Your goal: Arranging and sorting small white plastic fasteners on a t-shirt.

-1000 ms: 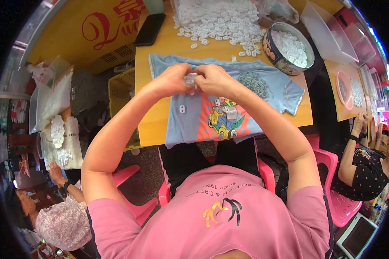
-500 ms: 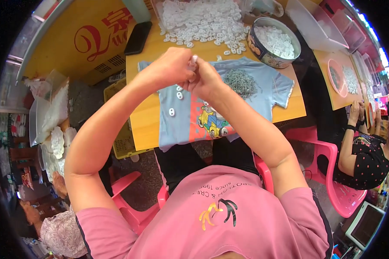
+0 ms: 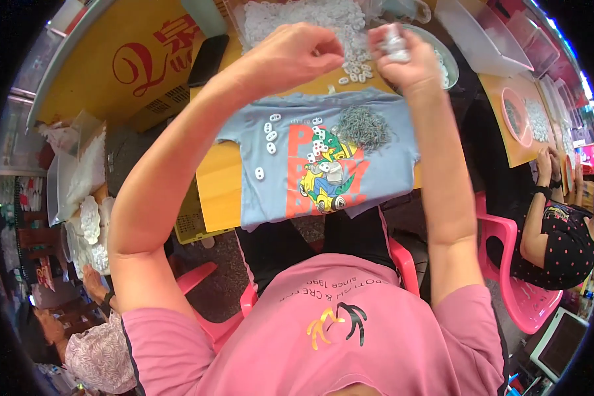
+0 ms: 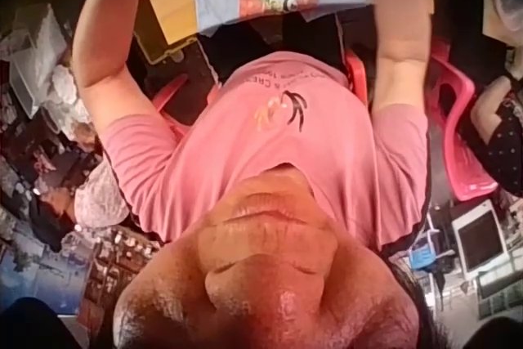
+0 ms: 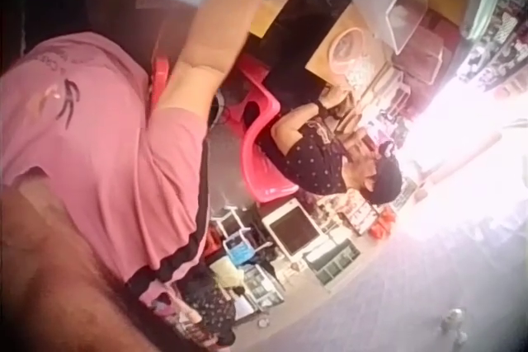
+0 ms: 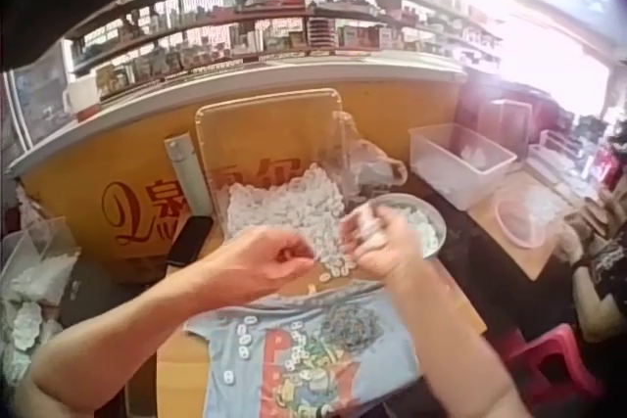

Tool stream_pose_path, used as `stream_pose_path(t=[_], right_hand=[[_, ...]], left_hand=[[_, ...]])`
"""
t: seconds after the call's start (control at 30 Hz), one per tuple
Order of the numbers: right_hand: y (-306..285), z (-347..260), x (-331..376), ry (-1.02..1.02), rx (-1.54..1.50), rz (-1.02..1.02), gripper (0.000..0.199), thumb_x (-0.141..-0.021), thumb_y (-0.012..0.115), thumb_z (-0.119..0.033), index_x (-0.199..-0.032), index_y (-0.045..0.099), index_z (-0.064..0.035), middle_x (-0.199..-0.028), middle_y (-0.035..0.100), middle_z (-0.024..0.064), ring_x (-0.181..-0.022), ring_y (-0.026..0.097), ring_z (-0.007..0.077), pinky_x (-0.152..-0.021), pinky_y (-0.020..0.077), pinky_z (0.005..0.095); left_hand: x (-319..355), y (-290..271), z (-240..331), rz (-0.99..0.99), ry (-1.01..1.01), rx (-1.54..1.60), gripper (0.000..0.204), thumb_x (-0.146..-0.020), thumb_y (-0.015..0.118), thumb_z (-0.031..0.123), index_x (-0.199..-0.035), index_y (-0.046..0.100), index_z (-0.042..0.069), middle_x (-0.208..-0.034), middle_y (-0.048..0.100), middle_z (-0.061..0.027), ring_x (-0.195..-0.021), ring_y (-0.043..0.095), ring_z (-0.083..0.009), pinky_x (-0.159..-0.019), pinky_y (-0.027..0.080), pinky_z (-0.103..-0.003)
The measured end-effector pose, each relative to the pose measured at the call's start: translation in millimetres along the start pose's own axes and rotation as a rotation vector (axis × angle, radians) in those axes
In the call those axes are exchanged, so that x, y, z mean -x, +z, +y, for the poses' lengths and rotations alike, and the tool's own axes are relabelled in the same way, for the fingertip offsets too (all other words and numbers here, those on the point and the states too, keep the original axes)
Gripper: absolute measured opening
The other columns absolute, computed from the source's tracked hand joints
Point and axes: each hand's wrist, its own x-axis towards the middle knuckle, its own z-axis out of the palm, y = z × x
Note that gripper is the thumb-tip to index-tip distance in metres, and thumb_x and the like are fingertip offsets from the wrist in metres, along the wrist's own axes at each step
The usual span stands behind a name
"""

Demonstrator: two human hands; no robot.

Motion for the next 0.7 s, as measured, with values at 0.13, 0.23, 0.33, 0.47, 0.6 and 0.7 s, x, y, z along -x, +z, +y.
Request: stream_pose_path(t=[0.13, 0.23, 0.33, 0.47, 0.6, 0.7], right_hand=[[-29, -148, -37, -0.365, 0.388, 0.035, 0.025, -0.105, 0.052, -0.020, -0.110, 0.062, 0.0026, -0.104, 0.065, 0.0198, -0.097, 0.065, 0.0333, -0.094, 0.0541, 0.0525], [-26, -137, -44, -0.649, 0.925, 0.219, 0.027, -0.102, 0.059, -0.019, -0.115, 0.067, 0.0033, -0.109, 0.070, 0.0190, -0.104, 0.067, 0.0279, -0.096, 0.0535, 0.0433], [-33, -136, -31, -1.066, 1.624, 0.226, 0.030, -0.100, 0.063, -0.019, -0.120, 0.071, 0.0029, -0.111, 0.073, 0.0153, -0.104, 0.068, 0.0201, -0.093, 0.0530, 0.0324], [2, -5, 21, -1.134, 2.001, -0.248, 0.024, -0.098, 0.066, -0.018, -0.116, 0.073, -0.0036, -0.105, 0.076, 0.0076, -0.091, 0.070, 0.0126, -0.083, 0.0546, 0.0282], [-17, 129, 61, -0.490, 2.046, -0.662, 0.026, -0.091, 0.072, -0.015, -0.114, 0.071, -0.0019, -0.106, 0.070, 0.0133, -0.093, 0.071, 0.0251, -0.083, 0.0560, 0.0372], [-38, 177, 58, -0.586, 2.268, -0.721, 0.030, -0.089, 0.074, -0.019, -0.114, 0.070, -0.0036, -0.115, 0.064, 0.0169, -0.099, 0.068, 0.0322, -0.083, 0.0563, 0.0429]], left_hand=[[35, -6, -21, -0.296, -0.216, 0.141, 0.027, -0.094, 0.068, 0.024, -0.093, 0.068, -0.003, -0.075, 0.068, -0.0091, -0.069, 0.068, -0.0141, -0.062, 0.054, -0.033], [88, 3, -49, -0.459, -0.486, 0.198, 0.025, -0.092, 0.070, 0.021, -0.087, 0.065, -0.003, -0.075, 0.069, -0.0113, -0.070, 0.070, -0.0140, -0.060, 0.055, -0.032], [136, 29, -62, -0.351, -0.438, 0.025, 0.024, -0.087, 0.074, 0.020, -0.085, 0.064, -0.001, -0.074, 0.068, -0.0176, -0.070, 0.070, -0.0302, -0.063, 0.054, -0.041], [178, 55, -68, -0.158, -0.299, -0.128, 0.026, -0.086, 0.074, 0.016, -0.100, 0.057, 0.001, -0.096, 0.064, -0.0205, -0.092, 0.064, -0.0418, -0.078, 0.051, -0.049], [180, 62, -71, -0.125, -0.294, -0.131, 0.025, -0.088, 0.071, 0.013, -0.103, 0.055, 0.002, -0.102, 0.060, -0.0218, -0.097, 0.061, -0.0446, -0.083, 0.049, -0.052], [178, 65, -71, -0.129, -0.277, -0.143, 0.023, -0.087, 0.069, 0.011, -0.104, 0.056, 0.001, -0.102, 0.060, -0.0217, -0.097, 0.061, -0.0451, -0.083, 0.050, -0.052]])
